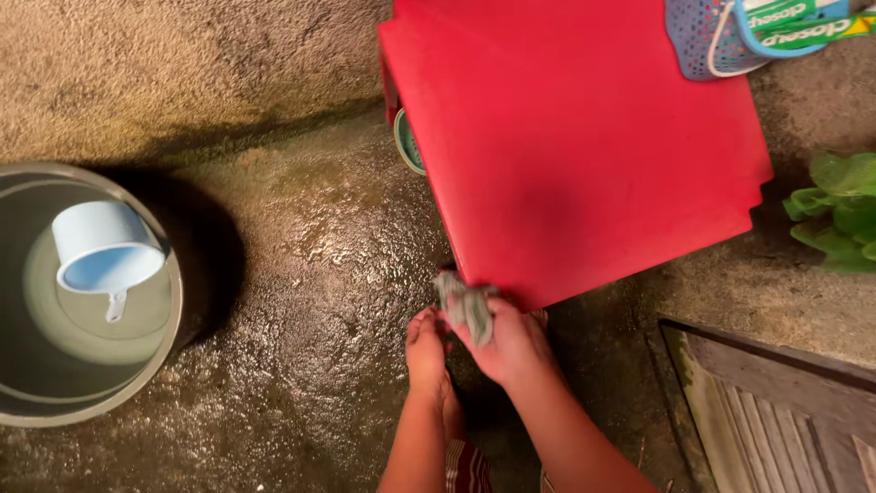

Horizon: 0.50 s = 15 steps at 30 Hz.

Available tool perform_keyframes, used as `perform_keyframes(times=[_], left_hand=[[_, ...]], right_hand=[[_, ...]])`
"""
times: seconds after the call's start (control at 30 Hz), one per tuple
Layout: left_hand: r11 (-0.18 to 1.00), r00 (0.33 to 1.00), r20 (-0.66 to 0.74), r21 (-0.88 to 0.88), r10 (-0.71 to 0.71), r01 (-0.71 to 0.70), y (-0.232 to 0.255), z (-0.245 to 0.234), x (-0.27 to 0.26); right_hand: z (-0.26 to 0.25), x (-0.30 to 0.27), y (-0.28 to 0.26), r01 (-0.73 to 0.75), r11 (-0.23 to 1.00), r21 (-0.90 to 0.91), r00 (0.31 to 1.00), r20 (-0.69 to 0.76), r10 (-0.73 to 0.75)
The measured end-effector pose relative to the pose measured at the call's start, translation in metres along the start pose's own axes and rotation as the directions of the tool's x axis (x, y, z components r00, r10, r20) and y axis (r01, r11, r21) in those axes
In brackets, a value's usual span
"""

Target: The person organizes toothbrushes and toothpaste into a blue basket on a red plastic stool, then wipes the stool surface with a cloth. The person repeatedly wipes the stool top and sides, occasionally wringing the cloth, and moves the basket to access different areas.

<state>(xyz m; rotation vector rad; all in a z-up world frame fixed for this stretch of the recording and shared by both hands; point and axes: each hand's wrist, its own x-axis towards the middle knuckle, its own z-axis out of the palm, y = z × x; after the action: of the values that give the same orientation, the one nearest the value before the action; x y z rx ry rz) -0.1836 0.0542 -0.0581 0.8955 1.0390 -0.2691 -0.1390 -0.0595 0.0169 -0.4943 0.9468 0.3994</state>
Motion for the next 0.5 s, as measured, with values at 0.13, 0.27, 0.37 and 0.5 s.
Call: perform_keyframes(times=[0.13,0.27,0.37,0.5], left_hand=[[0.999,1.000,-0.013,0.040,-0.019,0.019,0.002,-0.011,-0.003],[0.996,0.993,0.109,-0.073,0.051,-0.043,0.023,0.002,-0.016],[0.995,0.995,0.102,0.096,0.008,-0.018,0.035,0.005,-0.034],[0.993,0.986,0.158,0.104,0.048,-0.065,0.038,0.023,-0.036]], right_hand=[[0.003,0.035,0.004,-0.002,0.998,-0.070,0.996,0.093,0.008],[-0.008,0.017,0.001,-0.003,0.967,-0.253,1.000,0.025,0.009],[-0.012,-0.015,-0.008,0.025,0.849,-0.527,0.996,-0.058,-0.066],[-0.011,-0.040,-0.069,0.189,0.387,-0.903,0.903,0.005,-0.429]])
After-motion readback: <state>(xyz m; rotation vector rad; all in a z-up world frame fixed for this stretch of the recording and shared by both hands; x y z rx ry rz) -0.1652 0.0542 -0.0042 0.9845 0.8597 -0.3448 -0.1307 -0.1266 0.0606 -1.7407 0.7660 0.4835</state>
